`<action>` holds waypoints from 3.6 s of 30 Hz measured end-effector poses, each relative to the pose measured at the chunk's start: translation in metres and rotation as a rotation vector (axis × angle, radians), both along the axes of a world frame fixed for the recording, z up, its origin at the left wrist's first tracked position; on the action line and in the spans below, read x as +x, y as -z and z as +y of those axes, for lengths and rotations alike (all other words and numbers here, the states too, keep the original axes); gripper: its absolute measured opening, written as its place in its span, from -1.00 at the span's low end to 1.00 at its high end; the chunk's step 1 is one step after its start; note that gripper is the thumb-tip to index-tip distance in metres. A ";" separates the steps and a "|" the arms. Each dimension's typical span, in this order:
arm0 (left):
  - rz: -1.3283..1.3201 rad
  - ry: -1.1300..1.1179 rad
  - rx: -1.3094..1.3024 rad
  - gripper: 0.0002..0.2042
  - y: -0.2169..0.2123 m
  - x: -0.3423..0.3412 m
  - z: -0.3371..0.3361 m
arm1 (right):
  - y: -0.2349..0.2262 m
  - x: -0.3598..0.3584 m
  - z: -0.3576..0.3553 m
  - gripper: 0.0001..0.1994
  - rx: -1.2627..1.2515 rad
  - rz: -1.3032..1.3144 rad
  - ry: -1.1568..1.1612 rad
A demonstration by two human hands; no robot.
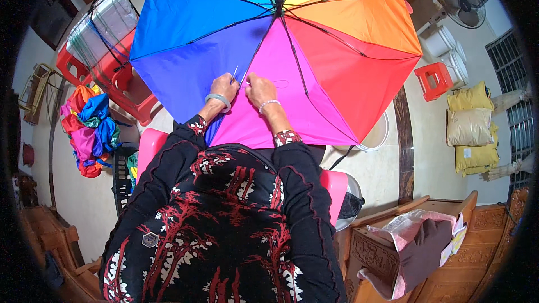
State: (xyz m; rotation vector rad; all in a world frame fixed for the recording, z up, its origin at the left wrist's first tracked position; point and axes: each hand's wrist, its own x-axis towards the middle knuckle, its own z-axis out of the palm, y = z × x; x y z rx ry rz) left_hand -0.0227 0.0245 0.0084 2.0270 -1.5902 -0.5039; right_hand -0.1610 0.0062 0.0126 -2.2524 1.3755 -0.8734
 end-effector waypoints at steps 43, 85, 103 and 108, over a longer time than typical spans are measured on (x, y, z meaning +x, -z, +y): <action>0.134 0.400 -0.282 -0.82 0.007 -0.007 0.001 | -0.025 -0.046 0.004 -0.90 -0.336 -0.159 0.333; 0.894 -0.109 -0.083 -0.88 -0.015 0.002 -0.003 | -0.018 -0.046 -0.006 -0.93 -0.291 -0.599 0.342; 0.845 -0.090 -0.147 -0.86 -0.012 0.004 0.002 | 0.017 0.025 0.006 -0.90 0.083 -0.129 -0.089; 0.713 -0.085 -0.184 -0.83 0.001 0.006 -0.003 | 0.015 0.029 0.001 -0.99 0.729 -0.510 -0.020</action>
